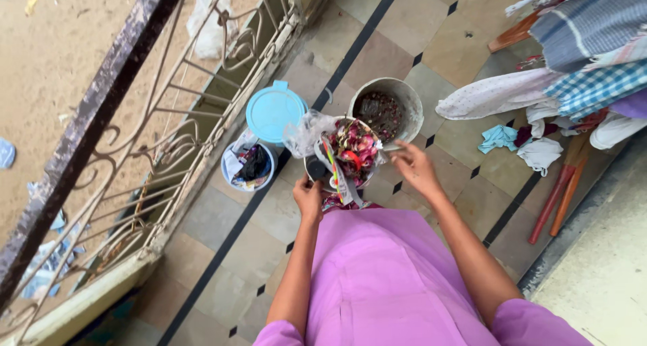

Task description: The person sorts mixed waste from a small bucket into a larger bucket by hand. They pick up items such as plastic wrappers, foil, and small containers, inspect them briefly, and transfer them into the larger bucket. The process continues until the smaller bucket is emptied.

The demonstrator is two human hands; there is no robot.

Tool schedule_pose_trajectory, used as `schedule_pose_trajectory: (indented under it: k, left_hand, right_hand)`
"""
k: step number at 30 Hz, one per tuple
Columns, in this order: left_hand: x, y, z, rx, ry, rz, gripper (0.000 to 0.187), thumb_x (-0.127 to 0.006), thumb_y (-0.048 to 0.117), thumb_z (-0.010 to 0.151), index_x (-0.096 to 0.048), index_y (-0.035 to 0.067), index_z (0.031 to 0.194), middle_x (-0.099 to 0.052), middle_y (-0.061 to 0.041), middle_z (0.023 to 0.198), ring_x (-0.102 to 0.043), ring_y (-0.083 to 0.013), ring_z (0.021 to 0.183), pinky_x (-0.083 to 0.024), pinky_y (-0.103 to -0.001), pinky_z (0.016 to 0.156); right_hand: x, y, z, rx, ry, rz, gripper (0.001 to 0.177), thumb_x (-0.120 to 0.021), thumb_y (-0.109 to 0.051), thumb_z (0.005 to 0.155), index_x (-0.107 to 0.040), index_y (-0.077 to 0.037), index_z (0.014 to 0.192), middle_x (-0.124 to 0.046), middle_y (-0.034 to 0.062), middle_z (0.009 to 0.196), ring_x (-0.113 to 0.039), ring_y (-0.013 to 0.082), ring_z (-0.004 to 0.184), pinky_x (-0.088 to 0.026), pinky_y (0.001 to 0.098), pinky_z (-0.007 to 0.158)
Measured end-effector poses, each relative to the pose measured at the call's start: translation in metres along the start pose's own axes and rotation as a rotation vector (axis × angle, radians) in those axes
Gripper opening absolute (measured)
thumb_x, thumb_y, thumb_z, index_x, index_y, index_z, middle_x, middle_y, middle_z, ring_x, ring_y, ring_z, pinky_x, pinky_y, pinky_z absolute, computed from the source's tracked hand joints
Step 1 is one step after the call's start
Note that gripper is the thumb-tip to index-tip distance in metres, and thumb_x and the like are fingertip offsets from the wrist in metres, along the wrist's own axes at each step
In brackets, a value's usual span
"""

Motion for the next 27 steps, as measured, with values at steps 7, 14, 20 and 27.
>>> schedule_pose_trajectory:
  k: [7,14,20,27]
  left_hand:
    - [-0.008,0.03,0.001,0.044,-0.16,-0.02,0.038,-0.056,-0.009,0.083,-0.063,-0.013,0.12,-0.062,-0.009,0.083,-0.072,-0.0232,0.061,-0.068,-0.039,0.054]
    - [-0.019,0.054,0.017,-0.189,-0.196,0.191,0.046,-0.061,-0.011,0.079,-0.072,-0.006,0.123,-0.053,-0.004,0.09,-0.062,-0.0179,0.069,-0.06,-0.036,0.054]
    - [-0.033,0.045,0.027,-0.044,-0.22,0.134,0.046,-0.058,-0.008,0.078,-0.071,-0.003,0.122,-0.054,-0.003,0.087,-0.064,-0.0172,0.064,-0.066,-0.036,0.05]
    - [-0.052,0.037,0.034,-0.007,-0.217,0.117,0.038,-0.06,-0.008,0.077,-0.073,-0.006,0.113,-0.055,-0.005,0.086,-0.065,-0.0185,0.064,-0.066,-0.037,0.051]
  right_hand:
    - [0.012,-0.145,-0.029,0.517,0.09,-0.332,0.038,-0.072,-0.017,0.093,-0.068,-0.013,0.13,-0.075,0.011,0.119,-0.073,0.0239,0.103,-0.059,0.0369,0.086]
    - [-0.022,-0.201,-0.033,0.56,0.04,-0.483,0.052,-0.076,-0.017,0.085,-0.063,-0.016,0.135,-0.067,0.0145,0.106,-0.068,0.0334,0.097,-0.055,0.0437,0.084]
    - [-0.026,-0.188,-0.021,0.525,0.074,-0.552,0.059,-0.076,-0.014,0.083,-0.059,-0.019,0.139,-0.068,0.0136,0.095,-0.068,0.034,0.092,-0.055,0.0462,0.081]
    - [-0.014,-0.167,0.01,0.57,0.052,-0.358,0.054,-0.072,-0.002,0.085,-0.06,-0.015,0.136,-0.077,0.0115,0.099,-0.076,0.0293,0.093,-0.06,0.0404,0.08]
Point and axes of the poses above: each hand's wrist, its own z-axis towards the middle knuckle, its own x-axis out of the back of the hand, y = z × x, the point moved 10 cm from there along z, towards the middle knuckle
